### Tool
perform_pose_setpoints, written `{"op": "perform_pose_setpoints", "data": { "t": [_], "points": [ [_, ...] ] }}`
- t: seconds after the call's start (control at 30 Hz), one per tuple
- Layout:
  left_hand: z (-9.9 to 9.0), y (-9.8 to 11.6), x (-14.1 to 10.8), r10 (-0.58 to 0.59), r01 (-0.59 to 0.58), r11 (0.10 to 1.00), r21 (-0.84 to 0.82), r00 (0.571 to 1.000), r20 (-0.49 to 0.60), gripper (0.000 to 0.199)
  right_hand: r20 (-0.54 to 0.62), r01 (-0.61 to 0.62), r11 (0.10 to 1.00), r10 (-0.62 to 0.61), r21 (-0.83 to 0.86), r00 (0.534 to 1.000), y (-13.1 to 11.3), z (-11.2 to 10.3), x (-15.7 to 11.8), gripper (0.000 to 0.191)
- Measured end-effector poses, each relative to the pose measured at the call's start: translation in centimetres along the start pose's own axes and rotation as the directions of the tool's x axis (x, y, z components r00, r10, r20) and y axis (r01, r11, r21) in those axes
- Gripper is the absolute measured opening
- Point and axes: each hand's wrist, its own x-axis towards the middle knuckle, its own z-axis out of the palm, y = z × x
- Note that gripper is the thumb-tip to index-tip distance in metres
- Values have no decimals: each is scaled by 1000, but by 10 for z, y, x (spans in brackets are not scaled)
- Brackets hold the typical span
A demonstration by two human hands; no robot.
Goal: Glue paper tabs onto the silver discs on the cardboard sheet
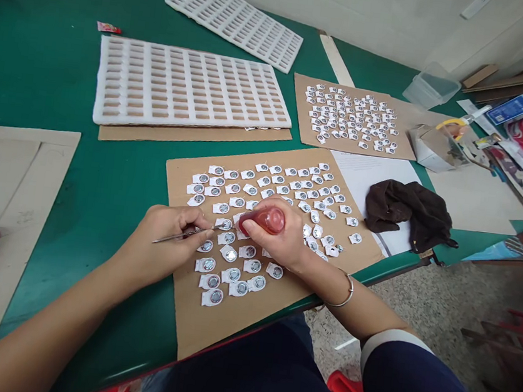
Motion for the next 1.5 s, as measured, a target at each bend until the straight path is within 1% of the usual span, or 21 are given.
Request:
{"op": "perform_pose_setpoints", "data": {
  "t": [0.17, 0.33, 0.6, 0.77, 1.0, 1.3, 1.5],
  "points": [
    [-1, 0, 0, -18, 18, 1000, 2, 1000, 0, 20, -7, 12, 1000, -12, 25, 1000, 0, 0, 0, 20],
    [0, -2, -1, -17, 17, 1000, 9, 1000, -1, 20, -2, -12, 1000, 12, 19, 1000, 0, 0, 0, 19],
    [1, -2, 1, -53, 54, 998, -40, 999, 9, 21, -2, -11, 1000, 11, 10, 1000, 0, 1, 0, 19],
    [-1, -3, 2, -82, 81, 995, -53, 997, -4, 21, 4, -1, 1000, 1, 9, 1000, 0, 2, -1, 19],
    [-1, -2, 3, -72, 71, 996, -57, 997, -11, 21, 3, -2, 999, 2, 53, 1000, 2, 4, -3, 21],
    [-4, 2, 2, -92, 95, 994, -61, 995, 47, 20, 11, 6, 1000, -7, 25, 1000, 1, 7, -2, 23],
    [-4, 2, 2, -88, 90, 995, -53, 995, 42, 19, 1, 28, 999, -28, 36, 1000, 2, 7, -3, 22]
  ]
}}
